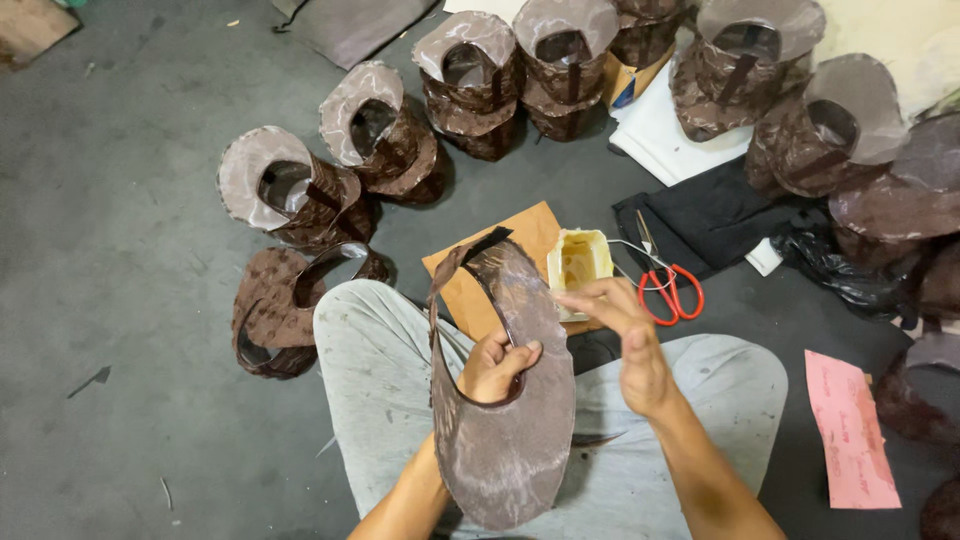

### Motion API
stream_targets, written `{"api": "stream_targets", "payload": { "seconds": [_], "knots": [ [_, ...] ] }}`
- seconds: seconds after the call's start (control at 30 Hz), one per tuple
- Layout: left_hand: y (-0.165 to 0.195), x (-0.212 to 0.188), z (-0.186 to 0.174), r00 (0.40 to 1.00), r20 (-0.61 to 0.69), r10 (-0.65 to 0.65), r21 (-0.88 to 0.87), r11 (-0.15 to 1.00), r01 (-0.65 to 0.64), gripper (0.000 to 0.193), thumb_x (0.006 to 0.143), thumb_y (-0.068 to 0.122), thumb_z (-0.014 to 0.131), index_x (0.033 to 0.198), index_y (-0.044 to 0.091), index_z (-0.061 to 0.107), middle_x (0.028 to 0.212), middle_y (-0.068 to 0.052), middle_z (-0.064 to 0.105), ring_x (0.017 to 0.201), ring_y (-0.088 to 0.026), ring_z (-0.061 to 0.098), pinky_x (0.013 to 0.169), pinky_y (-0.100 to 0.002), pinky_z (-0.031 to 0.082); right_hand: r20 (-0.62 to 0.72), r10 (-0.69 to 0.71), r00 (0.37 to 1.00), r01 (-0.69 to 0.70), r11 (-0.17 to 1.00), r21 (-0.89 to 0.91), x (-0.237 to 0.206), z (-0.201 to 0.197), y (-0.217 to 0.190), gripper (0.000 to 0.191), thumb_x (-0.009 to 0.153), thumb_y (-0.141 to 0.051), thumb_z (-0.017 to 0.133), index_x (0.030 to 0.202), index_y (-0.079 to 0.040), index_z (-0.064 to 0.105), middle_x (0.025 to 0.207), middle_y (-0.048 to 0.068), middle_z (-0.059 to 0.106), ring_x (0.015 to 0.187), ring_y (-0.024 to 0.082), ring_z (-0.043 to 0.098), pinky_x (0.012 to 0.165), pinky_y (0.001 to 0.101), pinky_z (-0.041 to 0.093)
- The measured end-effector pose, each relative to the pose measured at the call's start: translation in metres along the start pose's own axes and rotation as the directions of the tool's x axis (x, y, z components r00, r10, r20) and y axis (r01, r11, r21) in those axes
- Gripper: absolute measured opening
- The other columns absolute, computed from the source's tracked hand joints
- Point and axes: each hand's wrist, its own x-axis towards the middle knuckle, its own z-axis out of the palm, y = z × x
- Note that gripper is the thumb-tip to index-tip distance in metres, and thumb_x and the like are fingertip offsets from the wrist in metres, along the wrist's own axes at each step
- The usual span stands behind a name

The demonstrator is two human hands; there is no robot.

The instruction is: The person sits on the floor of a shoe workshop and works on brown patterned shoe upper components. They dip their fingers into a tub of glue, spread the glue along the edges of an upper, then fold and press the edges together, setting finished uppers aside with others on the floor.

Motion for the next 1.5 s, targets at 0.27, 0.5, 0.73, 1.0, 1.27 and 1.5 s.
{"api": "stream_targets", "payload": {
  "seconds": [0.27,0.5,0.73,1.0,1.27,1.5],
  "knots": [
    [0.028,-0.016,0.008,0.997,-0.072,0.032,0.009,0.999,-0.031,0.021,0.103,0.01,0.06,0.118,-0.005,0.063,0.097,-0.007,0.073,0.081,-0.013,0.068,0.072,-0.031,0.054,-0.015,-0.113,0.993,0.114,0.99,0.08,-0.021,0.01,0.001,0.092,0.107,-0.071,0.012,0.119,-0.004,0.075,0.112,0.015,0.071,0.115,0.029,0.058,0.11,0.0431,0.042],
    [0.017,-0.008,0.019,0.99,-0.018,0.14,0.022,0.99,-0.139,0.024,0.103,0.006,0.061,0.124,-0.006,0.062,0.108,-0.004,0.071,0.093,-0.009,0.066,0.084,-0.026,0.053,0.009,-0.13,0.992,0.13,0.985,-0.117,-0.014,0.001,-0.01,0.094,0.107,-0.067,0.011,0.125,0.001,0.072,0.109,0.014,0.067,0.114,0.032,0.056,0.109,0.0465,0.039],
    [0.033,-0.013,0.007,0.978,-0.163,0.127,-0.056,0.989,-0.138,0.02,0.101,0.009,0.057,0.118,0.001,0.061,0.095,-0.007,0.072,0.078,-0.014,0.069,0.07,-0.03,0.056,-0.019,-0.259,0.966,0.248,0.941,-0.229,-0.019,0.005,-0.031,0.086,0.108,-0.062,0.01,0.112,-0.01,0.078,0.103,0.01,0.069,0.108,0.03,0.061,0.114,0.0493,0.038],
    [0.029,-0.006,0.033,0.974,-0.123,0.188,-0.016,0.981,-0.191,0.023,0.099,0.004,0.056,0.121,0.0,0.062,0.106,-0.004,0.07,0.092,-0.009,0.067,0.083,-0.026,0.055,0.008,-0.288,0.958,0.276,0.91,-0.309,-0.006,0.002,-0.029,0.088,0.109,-0.064,0.014,0.12,-0.003,0.076,0.102,0.011,0.069,0.103,0.03,0.06,0.109,0.0511,0.038],
    [0.052,-0.019,-0.005,0.947,-0.066,0.314,0.633,0.747,-0.203,0.057,0.087,0.014,0.085,0.126,-0.003,0.047,0.096,0.004,0.05,0.08,-0.003,0.048,0.066,-0.02,0.043,-0.087,0.013,0.996,-0.033,0.971,-0.236,-0.017,-0.001,0.005,0.069,0.107,-0.06,0.032,0.112,-0.008,0.077,0.117,0.013,0.068,0.118,0.031,0.06,0.109,0.0521,0.042],
    [0.055,-0.029,-0.011,0.995,-0.088,0.05,0.474,0.881,-0.003,0.037,0.079,0.015,0.087,0.107,-0.001,0.068,0.076,0.006,0.053,0.064,-0.002,0.042,0.054,-0.018,0.032,0.081,-0.045,0.996,0.092,0.58,-0.809,0.039,0.01,0.091,0.064,0.09,-0.061,0.053,0.109,-0.006,0.08,0.153,0.033,0.032,0.142,0.056,0.025,0.109,0.065,0.021]
  ]
}}
